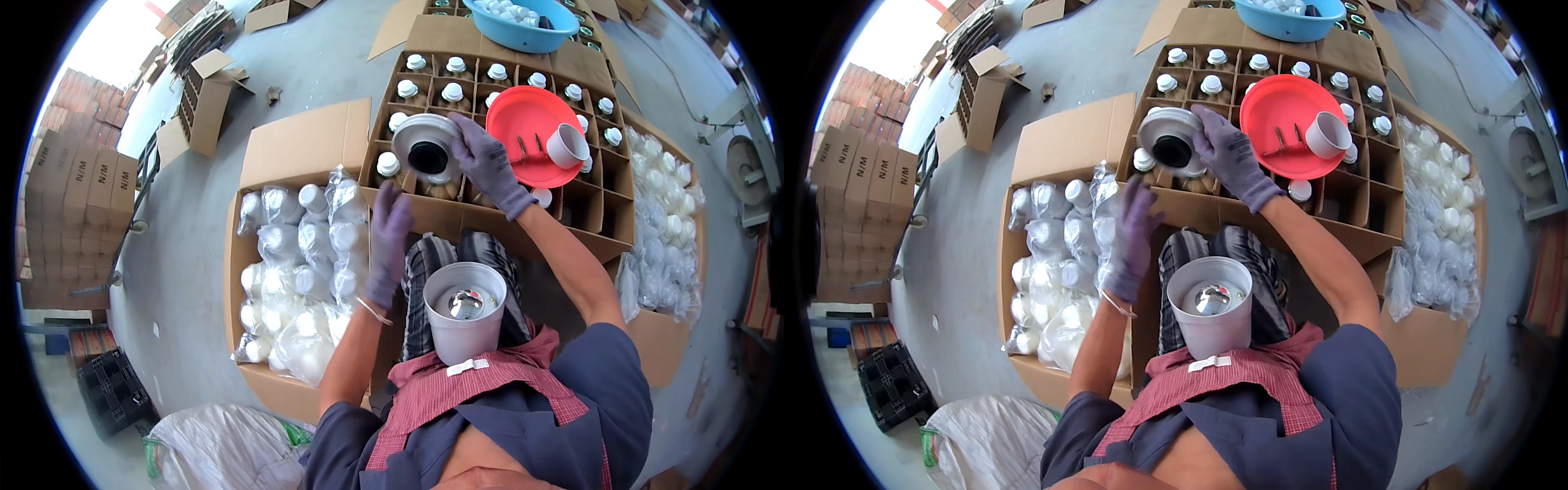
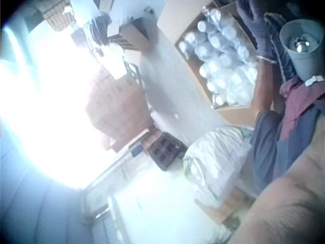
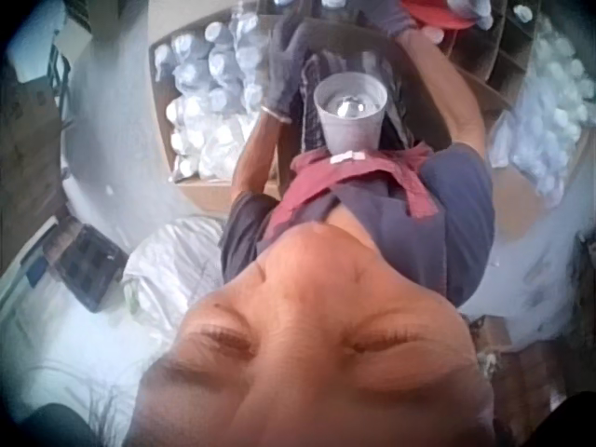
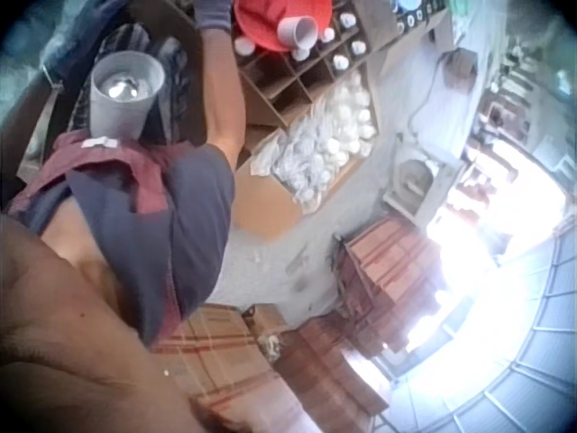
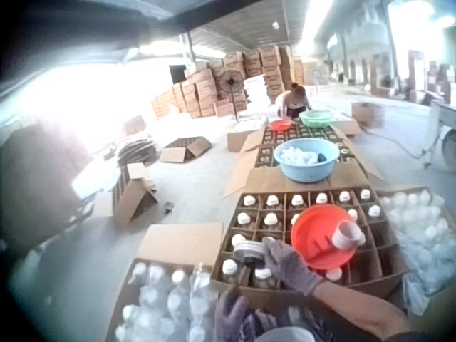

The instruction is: The person, wearing gloves, caps bottles in a cardboard grid, removes a bottle from a plastic bag to place it in a large container, and handles various white plastic bottle components including caps and filters while seated on the floor.

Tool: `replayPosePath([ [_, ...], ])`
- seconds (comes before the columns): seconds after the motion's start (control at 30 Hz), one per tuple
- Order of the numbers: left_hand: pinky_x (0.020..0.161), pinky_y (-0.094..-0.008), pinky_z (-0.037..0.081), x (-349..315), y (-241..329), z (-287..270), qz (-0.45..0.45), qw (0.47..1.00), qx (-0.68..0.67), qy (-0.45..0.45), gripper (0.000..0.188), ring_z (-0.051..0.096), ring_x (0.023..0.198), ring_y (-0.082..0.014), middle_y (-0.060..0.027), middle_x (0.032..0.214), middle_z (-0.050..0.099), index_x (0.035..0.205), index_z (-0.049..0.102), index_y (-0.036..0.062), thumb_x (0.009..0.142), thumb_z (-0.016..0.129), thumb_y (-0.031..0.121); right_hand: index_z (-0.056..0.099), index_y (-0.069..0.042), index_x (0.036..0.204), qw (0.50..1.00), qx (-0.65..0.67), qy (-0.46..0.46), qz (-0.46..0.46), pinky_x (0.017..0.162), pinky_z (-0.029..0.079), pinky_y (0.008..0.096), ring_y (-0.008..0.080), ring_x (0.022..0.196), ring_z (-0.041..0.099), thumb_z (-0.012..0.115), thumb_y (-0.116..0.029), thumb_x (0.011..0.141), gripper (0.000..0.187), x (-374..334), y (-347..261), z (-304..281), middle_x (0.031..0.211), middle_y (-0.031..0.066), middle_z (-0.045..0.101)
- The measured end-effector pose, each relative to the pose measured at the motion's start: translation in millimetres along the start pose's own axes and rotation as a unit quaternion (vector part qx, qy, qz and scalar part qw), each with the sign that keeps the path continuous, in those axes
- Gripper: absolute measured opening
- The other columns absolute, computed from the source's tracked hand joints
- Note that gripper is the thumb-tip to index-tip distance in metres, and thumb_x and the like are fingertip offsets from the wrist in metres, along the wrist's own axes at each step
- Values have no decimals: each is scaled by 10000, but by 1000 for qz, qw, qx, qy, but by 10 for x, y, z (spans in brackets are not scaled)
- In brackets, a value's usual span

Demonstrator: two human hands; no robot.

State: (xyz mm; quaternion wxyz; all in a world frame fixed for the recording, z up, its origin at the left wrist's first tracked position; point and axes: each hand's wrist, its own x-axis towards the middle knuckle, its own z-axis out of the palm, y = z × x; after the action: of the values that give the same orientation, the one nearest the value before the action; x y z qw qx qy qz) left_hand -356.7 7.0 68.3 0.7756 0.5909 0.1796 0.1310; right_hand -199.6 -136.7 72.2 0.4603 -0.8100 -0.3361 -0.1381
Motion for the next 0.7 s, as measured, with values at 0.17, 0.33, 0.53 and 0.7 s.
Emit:
replayPosePath([
  [0.17,999,-526,478,7,282,235,-98,913,-277,-283,722,515,1248,-319,-144,1407,451,1448,325,86,955,382,611,453,-91,1361,993,-21,8,-115,816,542,431,321,1065,596,613,-71,827,558,-242,-433,-309,1244,200,513],
  [0.33,1046,-521,441,-155,327,322,-106,912,-262,-297,783,496,1267,-332,-162,1419,445,1448,332,74,941,331,670,459,-147,1351,918,-90,-140,-360,937,509,463,321,1201,523,693,-157,766,631,-250,-555,-726,1298,138,468],
  [0.53,1108,-371,337,-267,321,408,123,957,-60,-256,630,411,1342,-222,-113,1489,374,1468,351,66,962,489,416,426,-69,1324,923,205,-292,145,623,552,344,225,759,665,629,-317,883,545,-416,-738,-889,1004,128,602],
  [0.7,1053,-325,389,-273,471,484,110,971,-7,-212,621,453,1294,-185,-91,1460,404,1476,350,57,926,564,249,453,-76,1298,877,310,-327,168,596,550,326,194,671,657,571,-339,924,472,-533,-844,-1087,905,115,650],
])
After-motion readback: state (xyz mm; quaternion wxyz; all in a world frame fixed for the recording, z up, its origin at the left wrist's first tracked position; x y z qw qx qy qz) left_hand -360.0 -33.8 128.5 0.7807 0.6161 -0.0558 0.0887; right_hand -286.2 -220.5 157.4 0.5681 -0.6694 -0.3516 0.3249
